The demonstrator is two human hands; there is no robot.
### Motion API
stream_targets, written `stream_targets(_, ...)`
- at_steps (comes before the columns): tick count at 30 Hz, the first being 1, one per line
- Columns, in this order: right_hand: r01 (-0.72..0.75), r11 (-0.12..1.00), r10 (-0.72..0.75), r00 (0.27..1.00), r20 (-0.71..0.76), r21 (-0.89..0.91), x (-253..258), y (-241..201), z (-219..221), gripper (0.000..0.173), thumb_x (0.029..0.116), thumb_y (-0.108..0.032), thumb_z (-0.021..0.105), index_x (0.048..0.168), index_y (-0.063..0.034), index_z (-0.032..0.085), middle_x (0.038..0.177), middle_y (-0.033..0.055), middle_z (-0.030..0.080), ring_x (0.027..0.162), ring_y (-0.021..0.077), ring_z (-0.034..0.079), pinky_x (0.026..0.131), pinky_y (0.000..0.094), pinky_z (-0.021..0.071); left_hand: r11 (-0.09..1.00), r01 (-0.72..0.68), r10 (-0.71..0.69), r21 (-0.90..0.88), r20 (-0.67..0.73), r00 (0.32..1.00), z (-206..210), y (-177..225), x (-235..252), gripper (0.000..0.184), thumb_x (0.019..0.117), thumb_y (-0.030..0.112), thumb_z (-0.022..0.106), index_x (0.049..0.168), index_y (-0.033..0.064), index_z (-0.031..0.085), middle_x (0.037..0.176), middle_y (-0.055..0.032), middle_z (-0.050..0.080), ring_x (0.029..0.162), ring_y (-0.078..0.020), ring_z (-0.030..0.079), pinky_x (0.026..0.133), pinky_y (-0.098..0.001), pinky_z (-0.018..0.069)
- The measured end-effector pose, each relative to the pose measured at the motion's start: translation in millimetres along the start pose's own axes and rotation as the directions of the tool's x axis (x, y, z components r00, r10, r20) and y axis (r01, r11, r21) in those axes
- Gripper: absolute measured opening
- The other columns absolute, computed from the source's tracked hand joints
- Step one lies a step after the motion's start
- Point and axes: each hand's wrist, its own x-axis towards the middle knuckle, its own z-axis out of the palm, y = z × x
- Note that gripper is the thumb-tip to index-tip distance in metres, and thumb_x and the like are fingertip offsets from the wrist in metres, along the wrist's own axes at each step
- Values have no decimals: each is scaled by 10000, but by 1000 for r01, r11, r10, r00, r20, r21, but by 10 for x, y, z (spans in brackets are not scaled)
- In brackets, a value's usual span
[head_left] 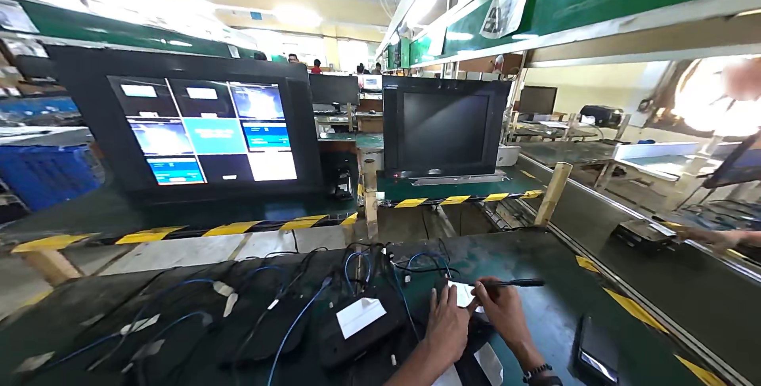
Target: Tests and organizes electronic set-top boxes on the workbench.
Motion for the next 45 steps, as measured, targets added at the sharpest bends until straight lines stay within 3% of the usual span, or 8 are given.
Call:
stream_targets(6,-2,967,45,986,163,-256,102,177,25,216,971,-234,611,1021,-65,736,800,16,745,693,127,717,705,354,613,998,-47,49,-51,50,998,-6,-56,-27,598,945,17,565,1490,263,552,1676,-256,199,1568,-429,141,1241,-653,134)
stream_targets(19,-1,994,19,986,166,-107,79,233,-7,241,975,-270,587,1010,-87,739,772,-16,732,663,94,698,651,314,603,989,-121,133,-86,143,981,-152,-148,-7,473,1028,140,516,1484,258,559,1670,-231,245,1568,-420,153,1221,-701,113)
stream_targets(22,31,995,-33,999,23,96,-67,38,-18,199,1001,-183,598,1024,-32,726,785,32,749,626,137,702,587,298,609,938,-150,134,-311,-72,988,-279,-258,-293,397,1091,212,413,1429,162,615,1561,-155,481,1490,-324,392,1225,-605,250)
stream_targets(24,53,981,-58,998,19,187,-241,-265,-40,172,992,-132,611,1044,-11,722,816,55,758,639,146,706,585,290,609,913,-101,-23,-396,-296,955,-342,-273,-664,366,1081,214,433,1321,78,674,1379,-123,639,1293,-263,601,1126,-452,454)
stream_targets(26,51,957,-75,994,74,286,-528,-575,-2,148,965,-69,634,1062,9,713,844,68,760,660,145,711,589,290,616,916,-54,-102,-397,-360,927,-277,-322,-1079,313,1053,210,487,1201,59,718,1209,-121,706,1141,-271,674,1011,-448,535)
stream_targets(29,-28,949,-46,974,224,314,-958,-871,128,139,946,-16,650,1070,13,707,844,69,745,669,141,702,602,311,614,934,-84,-11,-346,-264,965,27,-417,-1543,277,1016,199,586,1214,101,752,1323,-171,660,1268,-356,595,1068,-510,490)
stream_targets(36,52,992,-17,958,287,-114,-1236,-579,307,129,945,-181,675,998,-84,741,771,2,722,646,88,674,623,303,585,910,-179,43,-375,-342,939,353,-449,-1761,238,1007,119,583,1114,69,790,1405,-211,618,1413,-390,490,1183,-511,394)
stream_targets(45,-5,1000,8,947,320,-10,-1207,-627,263,122,952,-150,683,1031,-74,735,827,-2,741,688,80,696,653,288,608,895,-203,87,-397,-292,952,271,-528,-1764,235,1000,128,598,1135,69,781,1435,-202,598,1434,-363,471,1187,-483,395)
